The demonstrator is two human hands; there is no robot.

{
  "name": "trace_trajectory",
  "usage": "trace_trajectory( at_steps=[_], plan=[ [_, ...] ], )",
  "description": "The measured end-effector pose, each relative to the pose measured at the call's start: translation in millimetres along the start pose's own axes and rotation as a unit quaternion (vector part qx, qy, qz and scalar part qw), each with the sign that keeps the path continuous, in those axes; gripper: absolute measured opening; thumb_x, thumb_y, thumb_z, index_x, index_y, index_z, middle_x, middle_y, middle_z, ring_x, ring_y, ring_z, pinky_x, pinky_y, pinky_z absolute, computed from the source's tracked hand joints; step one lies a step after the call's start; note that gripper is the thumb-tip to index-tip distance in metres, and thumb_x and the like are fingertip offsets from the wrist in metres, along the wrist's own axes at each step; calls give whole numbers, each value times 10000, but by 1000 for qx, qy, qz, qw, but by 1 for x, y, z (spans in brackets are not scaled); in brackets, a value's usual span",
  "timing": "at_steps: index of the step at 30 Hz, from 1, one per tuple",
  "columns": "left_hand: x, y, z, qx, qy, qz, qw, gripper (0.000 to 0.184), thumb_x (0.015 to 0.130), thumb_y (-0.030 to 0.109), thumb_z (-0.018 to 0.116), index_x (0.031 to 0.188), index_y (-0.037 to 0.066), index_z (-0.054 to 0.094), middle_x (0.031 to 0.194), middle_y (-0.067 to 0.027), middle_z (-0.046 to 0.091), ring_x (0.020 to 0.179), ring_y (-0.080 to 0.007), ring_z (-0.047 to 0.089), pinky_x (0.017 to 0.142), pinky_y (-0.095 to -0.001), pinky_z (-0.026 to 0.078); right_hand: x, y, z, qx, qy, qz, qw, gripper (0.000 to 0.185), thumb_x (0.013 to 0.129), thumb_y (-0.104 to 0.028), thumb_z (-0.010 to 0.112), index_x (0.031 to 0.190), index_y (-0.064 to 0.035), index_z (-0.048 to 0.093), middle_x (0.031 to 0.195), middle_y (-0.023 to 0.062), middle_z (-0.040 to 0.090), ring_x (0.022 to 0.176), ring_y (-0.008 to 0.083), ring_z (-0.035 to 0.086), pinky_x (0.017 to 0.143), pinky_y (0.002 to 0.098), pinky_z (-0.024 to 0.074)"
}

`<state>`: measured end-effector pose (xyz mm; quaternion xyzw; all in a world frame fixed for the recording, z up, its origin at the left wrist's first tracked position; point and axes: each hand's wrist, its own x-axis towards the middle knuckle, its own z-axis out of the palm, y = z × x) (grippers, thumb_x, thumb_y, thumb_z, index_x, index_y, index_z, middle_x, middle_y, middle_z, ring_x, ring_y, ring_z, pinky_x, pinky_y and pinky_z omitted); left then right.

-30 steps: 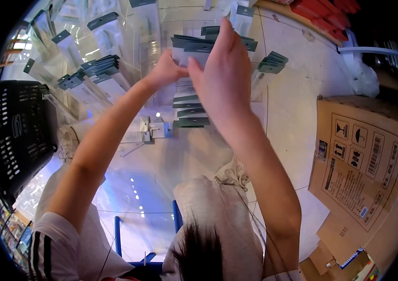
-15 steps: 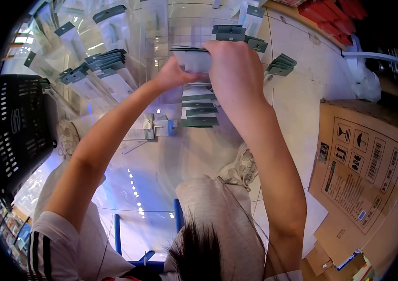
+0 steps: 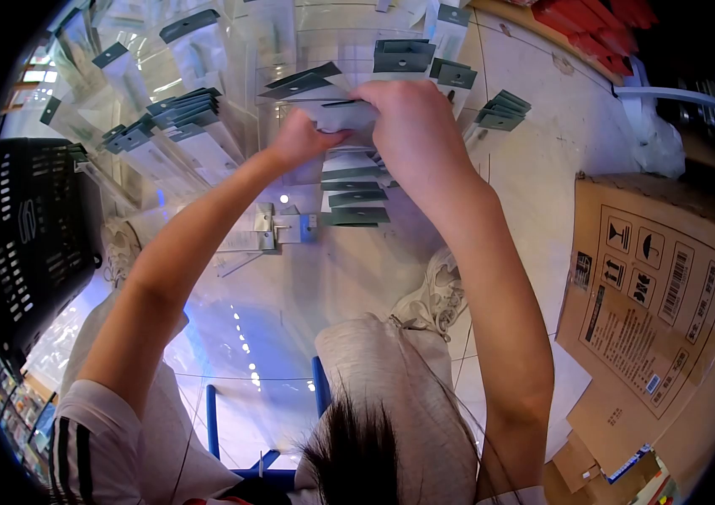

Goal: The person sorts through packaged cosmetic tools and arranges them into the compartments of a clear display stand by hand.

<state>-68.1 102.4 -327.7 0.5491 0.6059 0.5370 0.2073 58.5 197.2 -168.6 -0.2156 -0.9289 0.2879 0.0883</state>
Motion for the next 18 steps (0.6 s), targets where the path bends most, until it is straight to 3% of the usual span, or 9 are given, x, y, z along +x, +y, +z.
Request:
trace_trajectory(
  at_steps=[5,8,11,14,17,18],
  plan=[
    [-3,-4,-6,31,20,22,999,411,647,127,756,1014,33,594,948,-87,628,856,-193,603,764,-299,473,4,13,10,149,11,44,988,270,704,62,478,902,-14,645,762,207,609,739,335,603,694,363,474],
    [-7,1,-2,-39,14,-87,995,403,655,125,753,1017,36,600,938,-79,639,845,-171,607,761,-291,474,7,12,10,129,-10,66,989,252,726,42,487,930,5,629,819,192,624,768,323,607,718,357,473],
    [-8,2,3,-64,53,-75,994,366,671,115,740,1000,24,608,922,-72,647,826,-158,609,750,-289,475,5,4,14,130,50,87,986,257,723,31,507,958,16,611,889,177,628,822,314,606,744,352,471],
    [-5,3,3,-56,50,-68,995,316,685,103,726,970,19,619,908,-66,650,814,-152,609,736,-287,476,2,10,24,63,100,43,992,277,708,33,526,973,12,602,935,175,621,857,316,599,765,350,467],
    [-6,6,1,-93,46,-89,991,264,699,80,709,944,26,631,898,-59,650,812,-135,603,723,-282,477,4,10,15,55,-16,78,995,272,698,45,533,957,24,609,886,179,630,813,320,607,746,355,474],
    [-6,6,3,-109,59,-99,987,258,700,73,707,942,26,632,895,-59,650,811,-132,602,720,-281,477,6,16,18,95,-14,80,992,259,697,38,537,943,19,617,860,180,630,795,321,607,736,356,477]
  ],
)
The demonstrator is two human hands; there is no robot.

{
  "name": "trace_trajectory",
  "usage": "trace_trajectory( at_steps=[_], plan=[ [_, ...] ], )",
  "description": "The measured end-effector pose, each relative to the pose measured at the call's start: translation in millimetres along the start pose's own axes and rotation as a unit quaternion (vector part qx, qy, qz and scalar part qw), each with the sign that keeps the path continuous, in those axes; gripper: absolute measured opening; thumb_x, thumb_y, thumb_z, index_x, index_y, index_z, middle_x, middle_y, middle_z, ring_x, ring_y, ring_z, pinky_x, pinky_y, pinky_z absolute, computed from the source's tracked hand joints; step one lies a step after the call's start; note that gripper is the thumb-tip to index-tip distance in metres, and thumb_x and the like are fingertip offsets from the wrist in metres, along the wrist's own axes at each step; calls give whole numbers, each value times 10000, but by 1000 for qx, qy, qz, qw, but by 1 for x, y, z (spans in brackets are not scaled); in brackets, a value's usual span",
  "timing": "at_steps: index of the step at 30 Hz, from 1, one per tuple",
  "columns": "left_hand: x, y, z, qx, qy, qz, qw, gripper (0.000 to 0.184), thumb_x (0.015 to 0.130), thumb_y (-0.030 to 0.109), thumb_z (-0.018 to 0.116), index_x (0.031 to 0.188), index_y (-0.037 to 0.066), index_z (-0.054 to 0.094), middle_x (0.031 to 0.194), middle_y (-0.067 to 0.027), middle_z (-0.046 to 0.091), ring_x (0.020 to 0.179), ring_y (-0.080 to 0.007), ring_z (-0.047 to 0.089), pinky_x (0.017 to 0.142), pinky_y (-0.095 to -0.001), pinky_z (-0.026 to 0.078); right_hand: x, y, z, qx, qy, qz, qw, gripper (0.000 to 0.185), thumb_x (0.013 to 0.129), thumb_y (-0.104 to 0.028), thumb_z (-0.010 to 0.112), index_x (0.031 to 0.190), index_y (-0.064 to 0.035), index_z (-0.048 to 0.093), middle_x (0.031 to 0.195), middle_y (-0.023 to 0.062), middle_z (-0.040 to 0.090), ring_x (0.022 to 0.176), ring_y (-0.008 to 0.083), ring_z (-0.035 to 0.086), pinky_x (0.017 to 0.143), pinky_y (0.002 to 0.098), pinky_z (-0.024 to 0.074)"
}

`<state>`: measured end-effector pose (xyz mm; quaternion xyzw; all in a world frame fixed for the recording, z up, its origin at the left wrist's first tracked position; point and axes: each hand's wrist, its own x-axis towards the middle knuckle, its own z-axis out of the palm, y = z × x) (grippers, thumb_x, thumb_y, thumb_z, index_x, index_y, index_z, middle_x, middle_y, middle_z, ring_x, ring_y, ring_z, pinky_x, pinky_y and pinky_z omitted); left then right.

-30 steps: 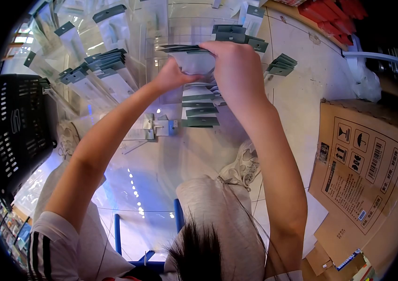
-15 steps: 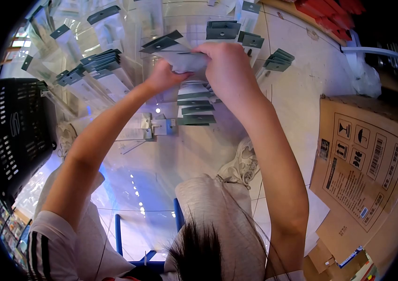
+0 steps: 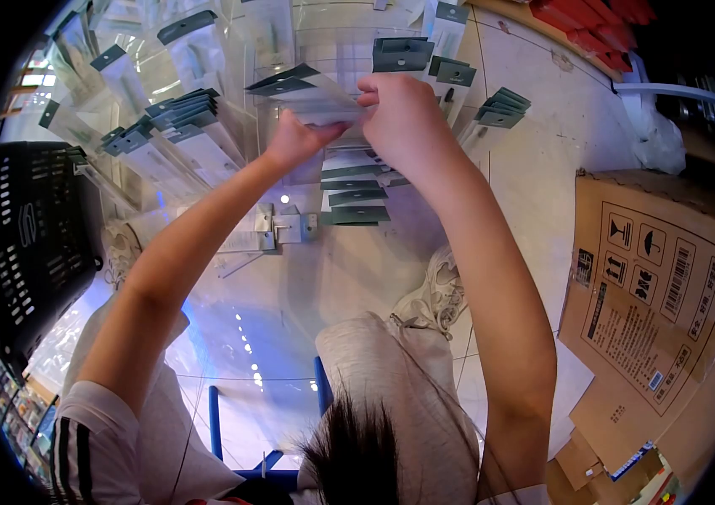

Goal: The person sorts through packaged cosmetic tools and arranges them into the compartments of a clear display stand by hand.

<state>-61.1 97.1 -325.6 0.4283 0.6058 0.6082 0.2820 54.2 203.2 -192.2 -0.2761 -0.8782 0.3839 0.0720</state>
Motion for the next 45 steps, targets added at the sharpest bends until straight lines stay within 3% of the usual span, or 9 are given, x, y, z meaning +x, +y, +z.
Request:
trace_trajectory(
  at_steps=[2,8,11,14,17,20,27,36,45],
  plan=[
    [-1,4,5,-34,25,-17,999,247,702,59,701,936,26,633,889,-59,651,810,-128,599,716,-278,478,9,12,5,80,-1,2,997,235,697,25,546,915,9,632,808,182,631,760,322,608,716,357,482],
    [-4,16,11,-50,73,-64,994,268,705,54,706,952,-4,618,894,-69,646,817,-140,598,716,-276,477,8,0,4,-117,21,-54,991,133,725,-40,565,821,-41,658,735,185,612,706,323,603,655,359,484],
    [-7,9,-1,-43,101,-93,990,272,706,64,716,950,-9,619,893,-73,646,815,-139,598,718,-274,475,3,2,6,-175,100,-56,978,107,764,-48,573,835,28,596,649,101,639,639,194,635,615,299,484],
    [-9,7,-7,-70,125,-114,983,234,720,96,709,927,5,647,871,-65,663,778,-131,613,710,-264,478,-2,-3,-2,-77,170,-17,982,75,752,-56,574,742,18,586,674,167,611,643,288,620,609,334,488],
    [-3,8,-4,22,89,-99,991,236,723,109,712,918,-5,643,875,-78,663,776,-130,614,694,-263,478,-9,-6,-8,137,201,19,970,113,807,-60,562,774,48,552,670,126,625,642,197,641,597,282,494],
    [2,-2,11,-58,80,-84,992,248,716,119,718,913,-9,639,875,-97,664,774,-138,619,681,-270,480,-22,-20,-16,253,264,30,930,125,850,-59,535,824,63,531,730,98,622,684,142,635,622,242,498],
    [5,-18,22,-56,50,-74,994,376,670,147,757,977,-5,602,890,-88,656,812,-157,611,745,-299,482,-38,-19,-23,376,258,41,889,133,863,-29,497,935,83,506,850,133,604,771,188,628,689,259,507],
    [13,19,24,-43,85,-29,995,449,640,132,786,991,-15,547,922,-117,649,832,-177,618,755,-289,488,-39,-13,-17,262,220,47,939,165,879,-41,482,981,88,497,913,160,596,832,242,629,763,310,517],
    [16,8,15,-8,101,-57,993,396,644,199,793,913,-10,592,849,-117,660,759,-170,636,679,-288,505,-44,-17,-21,358,305,34,882,155,869,-44,502,929,99,491,865,155,596,793,227,638,727,297,520]
  ],
)
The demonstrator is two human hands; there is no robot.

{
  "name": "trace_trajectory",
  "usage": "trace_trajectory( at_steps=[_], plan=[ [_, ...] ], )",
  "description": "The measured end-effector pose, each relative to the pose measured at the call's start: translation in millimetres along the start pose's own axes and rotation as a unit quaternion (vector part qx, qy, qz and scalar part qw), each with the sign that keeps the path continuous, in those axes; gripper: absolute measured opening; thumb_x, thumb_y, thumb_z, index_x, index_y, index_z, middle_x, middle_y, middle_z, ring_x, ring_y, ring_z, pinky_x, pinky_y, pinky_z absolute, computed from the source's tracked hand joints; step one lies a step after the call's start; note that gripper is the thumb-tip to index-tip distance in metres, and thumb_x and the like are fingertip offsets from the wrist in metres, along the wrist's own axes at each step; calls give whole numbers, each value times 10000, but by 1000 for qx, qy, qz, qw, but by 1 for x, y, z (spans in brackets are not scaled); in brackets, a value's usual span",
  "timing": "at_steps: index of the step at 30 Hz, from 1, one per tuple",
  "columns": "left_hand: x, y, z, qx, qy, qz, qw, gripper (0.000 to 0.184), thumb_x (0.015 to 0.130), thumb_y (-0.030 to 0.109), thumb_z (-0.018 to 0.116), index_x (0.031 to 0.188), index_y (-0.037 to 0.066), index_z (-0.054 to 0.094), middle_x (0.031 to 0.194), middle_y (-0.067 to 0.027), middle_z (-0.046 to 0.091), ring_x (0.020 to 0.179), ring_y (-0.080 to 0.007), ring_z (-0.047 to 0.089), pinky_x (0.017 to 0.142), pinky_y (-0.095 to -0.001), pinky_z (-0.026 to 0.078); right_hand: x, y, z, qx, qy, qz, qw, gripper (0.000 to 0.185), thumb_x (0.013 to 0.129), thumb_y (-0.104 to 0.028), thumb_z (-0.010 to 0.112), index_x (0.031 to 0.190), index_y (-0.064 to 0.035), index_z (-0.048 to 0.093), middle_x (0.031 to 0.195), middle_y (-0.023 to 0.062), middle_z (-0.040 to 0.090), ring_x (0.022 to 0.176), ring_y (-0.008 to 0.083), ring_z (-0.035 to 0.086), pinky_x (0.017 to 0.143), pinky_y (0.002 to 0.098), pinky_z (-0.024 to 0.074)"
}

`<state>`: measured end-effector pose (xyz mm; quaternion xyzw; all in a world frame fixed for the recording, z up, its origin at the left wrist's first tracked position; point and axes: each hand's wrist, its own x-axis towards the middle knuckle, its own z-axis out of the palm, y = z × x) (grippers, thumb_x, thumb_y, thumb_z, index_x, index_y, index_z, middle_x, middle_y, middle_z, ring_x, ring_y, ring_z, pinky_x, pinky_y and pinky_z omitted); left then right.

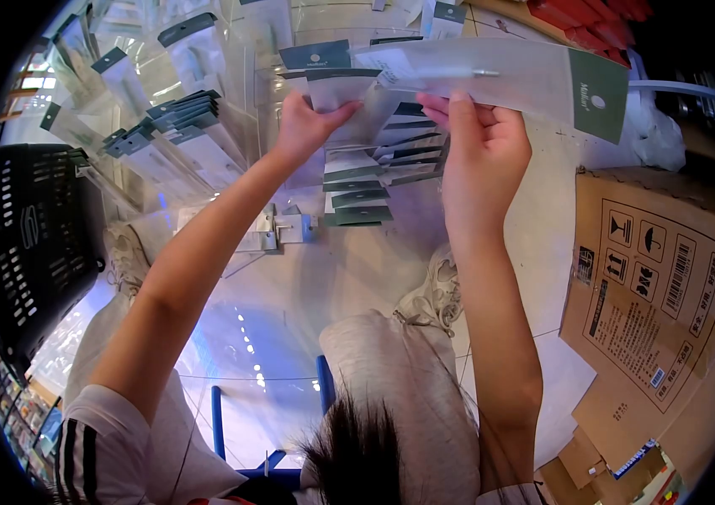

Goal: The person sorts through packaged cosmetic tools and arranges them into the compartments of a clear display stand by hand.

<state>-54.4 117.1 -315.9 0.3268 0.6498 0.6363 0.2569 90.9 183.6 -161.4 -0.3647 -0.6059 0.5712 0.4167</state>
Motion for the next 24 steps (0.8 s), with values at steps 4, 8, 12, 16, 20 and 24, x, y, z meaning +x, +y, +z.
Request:
trace_trajectory(
  at_steps=[4,8,12,16,20,24],
  plan=[
    [-6,-3,0,74,41,28,996,386,622,226,803,867,-5,614,789,-119,665,681,-175,644,628,-285,511,2,-2,-3,13,11,1,1000,143,866,-43,508,904,93,489,858,156,595,783,230,638,731,301,520],
    [-15,-6,-2,86,85,60,991,361,607,237,807,811,-2,630,741,-125,662,630,-192,649,595,-272,511,0,-3,-7,25,11,7,1000,140,864,-44,513,898,91,491,850,153,593,776,229,637,732,300,519],
    [-19,-9,-3,31,78,53,995,419,603,266,808,861,-3,616,726,-119,656,610,-212,646,574,-266,507,0,-3,-9,34,5,4,999,145,863,-43,514,909,93,495,855,150,591,773,227,636,729,302,519],
    [-20,-3,3,168,48,27,984,481,623,256,801,952,-8,570,765,-104,655,657,-192,641,598,-274,505,0,-6,-5,42,1,3,999,150,863,-40,510,922,98,500,858,149,592,774,224,636,730,302,519],
    [-18,3,10,96,38,66,993,417,664,171,778,962,-8,547,838,-109,647,733,-175,623,643,-290,500,1,-5,-6,37,-6,-4,999,148,865,-38,506,921,99,509,848,147,598,775,220,635,734,303,519],
    [-12,-8,13,-61,91,6,994,346,696,101,749,946,-12,538,872,-111,637,768,-172,607,686,-292,485,1,-7,-1,40,-8,-4,999,147,866,-39,507,918,98,517,839,146,604,777,219,635,737,301,519]
  ],
)
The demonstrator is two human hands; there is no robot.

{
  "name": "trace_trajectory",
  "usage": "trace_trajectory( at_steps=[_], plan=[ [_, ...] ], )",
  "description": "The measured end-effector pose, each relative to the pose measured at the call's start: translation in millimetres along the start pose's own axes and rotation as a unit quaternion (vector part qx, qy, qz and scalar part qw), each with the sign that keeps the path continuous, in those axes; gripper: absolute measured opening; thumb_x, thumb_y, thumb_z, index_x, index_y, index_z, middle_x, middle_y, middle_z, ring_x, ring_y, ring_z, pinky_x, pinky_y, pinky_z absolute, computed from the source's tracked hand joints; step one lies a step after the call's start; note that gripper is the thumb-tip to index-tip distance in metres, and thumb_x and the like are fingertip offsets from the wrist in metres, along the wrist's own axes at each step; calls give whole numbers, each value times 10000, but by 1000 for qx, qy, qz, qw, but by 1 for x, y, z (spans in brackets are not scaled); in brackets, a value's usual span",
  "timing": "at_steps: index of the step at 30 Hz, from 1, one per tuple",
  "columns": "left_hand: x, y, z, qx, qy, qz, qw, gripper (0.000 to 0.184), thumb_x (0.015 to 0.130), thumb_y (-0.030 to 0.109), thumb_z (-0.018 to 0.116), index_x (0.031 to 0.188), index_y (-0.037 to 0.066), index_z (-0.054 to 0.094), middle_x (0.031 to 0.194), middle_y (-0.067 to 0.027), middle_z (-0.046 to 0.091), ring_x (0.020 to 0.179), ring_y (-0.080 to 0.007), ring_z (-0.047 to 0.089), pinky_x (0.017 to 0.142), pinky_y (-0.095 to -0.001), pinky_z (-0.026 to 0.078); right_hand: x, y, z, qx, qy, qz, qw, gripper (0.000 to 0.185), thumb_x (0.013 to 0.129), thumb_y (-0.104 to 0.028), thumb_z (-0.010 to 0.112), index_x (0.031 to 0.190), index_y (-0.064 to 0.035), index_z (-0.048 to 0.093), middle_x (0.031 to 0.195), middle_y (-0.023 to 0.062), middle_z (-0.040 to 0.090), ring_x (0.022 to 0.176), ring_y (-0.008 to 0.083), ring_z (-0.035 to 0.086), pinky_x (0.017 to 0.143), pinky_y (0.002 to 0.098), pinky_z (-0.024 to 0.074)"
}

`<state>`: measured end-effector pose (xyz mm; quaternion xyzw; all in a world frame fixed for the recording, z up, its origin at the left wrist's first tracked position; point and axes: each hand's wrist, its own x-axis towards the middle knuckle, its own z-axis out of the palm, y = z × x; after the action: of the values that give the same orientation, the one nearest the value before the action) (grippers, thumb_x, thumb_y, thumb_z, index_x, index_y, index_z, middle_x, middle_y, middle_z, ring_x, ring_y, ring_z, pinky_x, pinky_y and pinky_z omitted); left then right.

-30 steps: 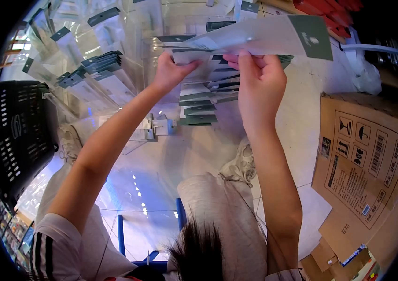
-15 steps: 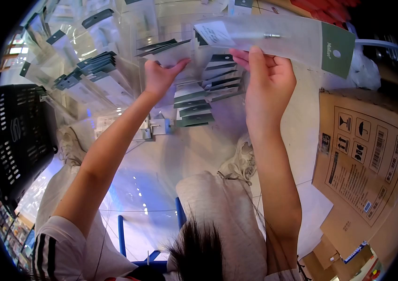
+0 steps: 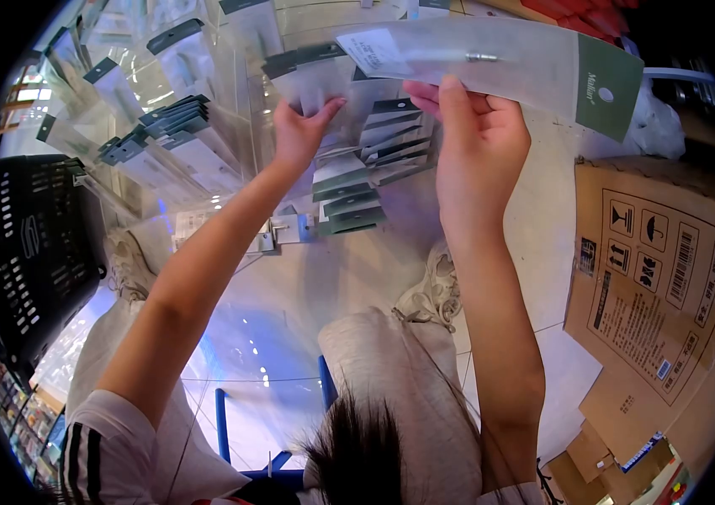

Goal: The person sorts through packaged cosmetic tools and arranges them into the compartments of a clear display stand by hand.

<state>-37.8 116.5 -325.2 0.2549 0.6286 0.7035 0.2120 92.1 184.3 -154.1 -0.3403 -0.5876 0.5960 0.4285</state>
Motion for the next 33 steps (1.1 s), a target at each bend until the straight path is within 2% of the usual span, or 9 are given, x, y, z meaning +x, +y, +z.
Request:
trace_trajectory(
  at_steps=[6,9,15,18,21,24,27,30,33],
  plan=[
    [-5,-6,-2,-27,23,2,999,335,725,85,722,970,-20,520,891,-105,630,785,-168,598,712,-284,475,-4,4,4,5,-25,6,1000,158,870,-47,504,930,98,518,845,152,608,778,218,635,732,298,519],
    [-5,-12,0,-51,22,65,996,309,759,84,689,987,-19,508,889,-108,627,788,-168,594,716,-291,475,-4,6,3,1,-30,4,1000,160,873,-51,503,929,99,518,850,154,607,778,218,635,731,299,519],
    [-10,-8,-12,96,-128,-13,987,301,813,129,632,1030,-9,477,904,-158,625,836,-253,618,727,-316,475,-5,4,1,4,-28,14,999,166,873,-50,502,951,97,511,875,149,605,790,221,633,737,301,519],
    [-9,-21,-22,116,-173,59,976,347,811,144,632,1066,-2,447,914,-180,621,819,-310,609,709,-346,479,-5,3,-1,15,-19,14,1000,166,873,-47,501,959,94,510,869,139,605,799,223,632,745,306,518],
    [-7,-22,-29,208,-218,73,951,413,803,186,638,1102,-4,424,883,-186,616,823,-331,583,743,-386,467,-4,7,-7,1,-17,-20,1000,159,875,-44,492,943,97,518,899,149,609,805,219,631,758,309,515],
    [1,-23,-34,319,-224,208,897,473,769,229,656,1117,6,426,885,-169,605,842,-343,558,808,-409,431,-1,-1,0,-32,35,-86,995,162,878,-51,489,889,102,540,897,158,622,814,214,630,782,305,505],
    [3,-19,-39,369,-249,217,869,472,700,225,704,1078,27,502,975,-164,570,929,-351,521,838,-410,409,9,0,-2,-76,-13,-85,993,170,875,-69,503,848,86,568,856,128,645,807,173,632,753,272,497],
    [0,-14,-41,397,-221,261,852,453,696,238,700,1064,35,529,980,-132,572,948,-307,524,868,-387,379,24,6,6,-199,-108,-83,971,128,835,-71,551,835,50,593,746,113,653,732,173,641,678,258,487],
    [-7,-7,-45,428,-224,255,838,423,699,228,692,1061,60,549,973,-92,578,952,-277,521,871,-382,367,37,12,16,-379,-246,-128,883,94,782,-65,584,843,2,606,699,133,633,669,224,631,619,278,473]
  ],
)
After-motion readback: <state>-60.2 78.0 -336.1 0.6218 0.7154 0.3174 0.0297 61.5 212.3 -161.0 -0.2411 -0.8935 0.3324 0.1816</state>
